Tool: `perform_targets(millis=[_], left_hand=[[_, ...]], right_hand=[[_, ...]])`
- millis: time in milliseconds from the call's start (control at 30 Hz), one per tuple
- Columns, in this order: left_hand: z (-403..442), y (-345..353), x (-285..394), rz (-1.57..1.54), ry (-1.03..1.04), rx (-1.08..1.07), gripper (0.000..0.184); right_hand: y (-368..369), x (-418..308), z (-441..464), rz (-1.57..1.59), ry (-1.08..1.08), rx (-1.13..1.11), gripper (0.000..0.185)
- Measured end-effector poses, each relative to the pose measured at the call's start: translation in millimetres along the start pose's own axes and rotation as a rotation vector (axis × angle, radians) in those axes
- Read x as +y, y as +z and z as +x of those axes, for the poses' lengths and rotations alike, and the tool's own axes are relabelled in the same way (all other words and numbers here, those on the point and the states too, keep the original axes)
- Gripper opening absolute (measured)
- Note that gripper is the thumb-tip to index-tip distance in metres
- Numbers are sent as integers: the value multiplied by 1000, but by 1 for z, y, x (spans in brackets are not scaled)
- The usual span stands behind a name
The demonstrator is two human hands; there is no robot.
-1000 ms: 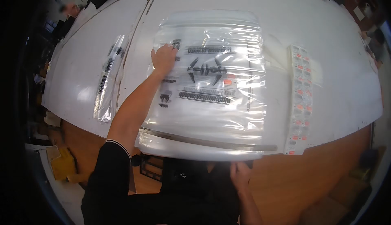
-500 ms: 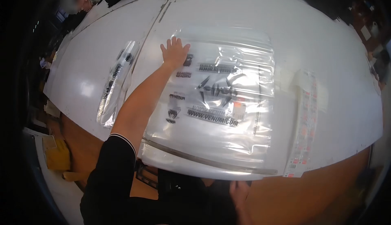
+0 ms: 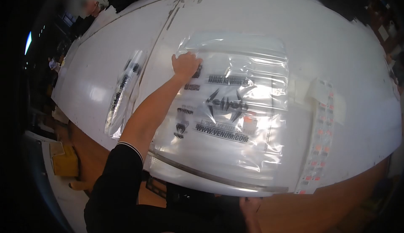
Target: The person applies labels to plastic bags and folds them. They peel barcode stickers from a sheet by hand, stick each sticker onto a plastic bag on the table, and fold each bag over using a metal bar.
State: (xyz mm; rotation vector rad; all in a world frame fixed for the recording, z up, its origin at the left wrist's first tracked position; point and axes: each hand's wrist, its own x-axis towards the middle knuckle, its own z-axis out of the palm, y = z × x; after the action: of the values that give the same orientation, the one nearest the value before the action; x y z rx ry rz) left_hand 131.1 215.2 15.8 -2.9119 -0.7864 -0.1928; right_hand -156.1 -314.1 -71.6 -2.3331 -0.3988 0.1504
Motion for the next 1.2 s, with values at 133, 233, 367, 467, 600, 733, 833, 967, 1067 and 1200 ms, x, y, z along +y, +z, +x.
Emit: perform_targets(millis=[133,233,367,467,600,733,833,967,1067,1200], left_hand=[[22,-30,-7,-56,-90,-48,41],[48,-23,-11,-121,-189,-2,43],[78,26,-20,-5,-157,65,43],[88,18,-12,6,-189,-92,43],[88,21,-7,-29,-103,-48,33],[88,10,-4,-262,-119,46,27],[79,-7,-3,-526,-165,106,23],[41,-47,-1,-777,-205,163,27],[-7,-58,-8,-964,-47,281,32],[-116,-98,-10,-1268,35,162,42]], right_hand=[[-7,-3,0,-89,-48,-19,17],[-13,-7,2,-93,-62,-20,11],[-9,-4,2,-131,-40,-62,23],[-53,-45,28,-431,369,-667,36],[-26,-22,19,-179,-165,-116,26],[-35,-36,30,-209,-116,-141,26],[-31,-29,22,-164,-107,-145,26],[-16,-16,16,40,-124,-46,26],[-22,-26,17,40,-19,-116,21],[-20,-24,14,14,-135,2,13]])
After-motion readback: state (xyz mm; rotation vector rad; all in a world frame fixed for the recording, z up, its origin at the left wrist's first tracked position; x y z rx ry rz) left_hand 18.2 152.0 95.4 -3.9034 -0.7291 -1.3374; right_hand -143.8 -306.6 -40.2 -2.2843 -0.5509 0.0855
